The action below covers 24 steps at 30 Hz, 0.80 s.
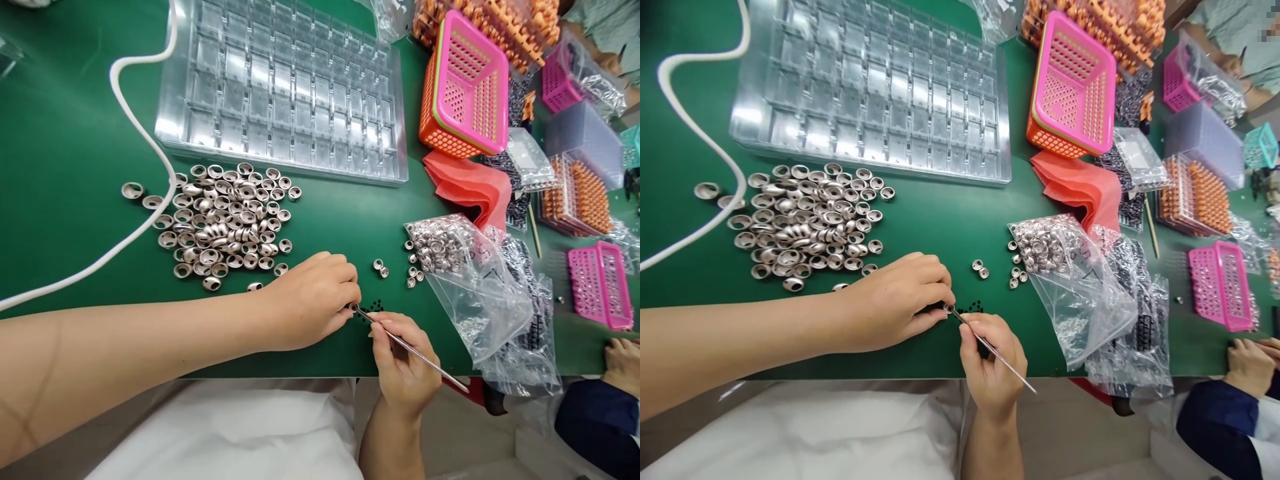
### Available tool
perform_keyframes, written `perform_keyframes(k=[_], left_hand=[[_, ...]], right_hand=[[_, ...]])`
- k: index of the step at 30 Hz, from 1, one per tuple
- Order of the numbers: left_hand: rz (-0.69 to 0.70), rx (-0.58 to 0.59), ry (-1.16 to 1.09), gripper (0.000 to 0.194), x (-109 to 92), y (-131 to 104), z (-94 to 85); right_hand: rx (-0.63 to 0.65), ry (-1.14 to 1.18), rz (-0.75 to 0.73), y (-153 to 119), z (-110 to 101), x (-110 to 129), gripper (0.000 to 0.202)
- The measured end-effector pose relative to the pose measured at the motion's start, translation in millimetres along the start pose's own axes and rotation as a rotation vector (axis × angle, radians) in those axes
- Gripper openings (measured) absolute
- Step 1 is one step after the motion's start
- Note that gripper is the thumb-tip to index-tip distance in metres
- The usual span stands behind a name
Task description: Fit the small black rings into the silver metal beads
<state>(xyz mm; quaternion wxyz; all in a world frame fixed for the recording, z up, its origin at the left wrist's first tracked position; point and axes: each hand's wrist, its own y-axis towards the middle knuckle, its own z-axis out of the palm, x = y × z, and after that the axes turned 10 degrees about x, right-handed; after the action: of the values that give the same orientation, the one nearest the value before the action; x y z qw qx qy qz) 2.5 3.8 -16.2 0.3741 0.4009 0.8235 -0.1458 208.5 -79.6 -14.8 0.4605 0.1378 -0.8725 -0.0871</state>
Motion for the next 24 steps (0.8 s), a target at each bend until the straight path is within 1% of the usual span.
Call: perform_keyframes(k=[4,9,14,24], left_hand=[[-0.008,0.017,0.028,0.009,-4.2,-0.6,-3.4],[-0.009,0.029,0.059,0.013,-9.9,-1.4,-7.5],[-0.001,0.001,0.062,0.015,-8.4,-1.3,-5.0],[-0.017,0.012,0.052,0.013,-10.0,-1.6,-6.2]], right_hand=[[-0.033,-0.017,-0.027,0.6,1.2,0.9,0.032],[-0.021,-0.039,-0.047,0.7,0.4,1.9,0.033],[-0.016,-0.073,-0.053,1.7,0.6,2.6,0.03],[0.007,-0.069,-0.046,2.0,0.9,2.5,0.031]])
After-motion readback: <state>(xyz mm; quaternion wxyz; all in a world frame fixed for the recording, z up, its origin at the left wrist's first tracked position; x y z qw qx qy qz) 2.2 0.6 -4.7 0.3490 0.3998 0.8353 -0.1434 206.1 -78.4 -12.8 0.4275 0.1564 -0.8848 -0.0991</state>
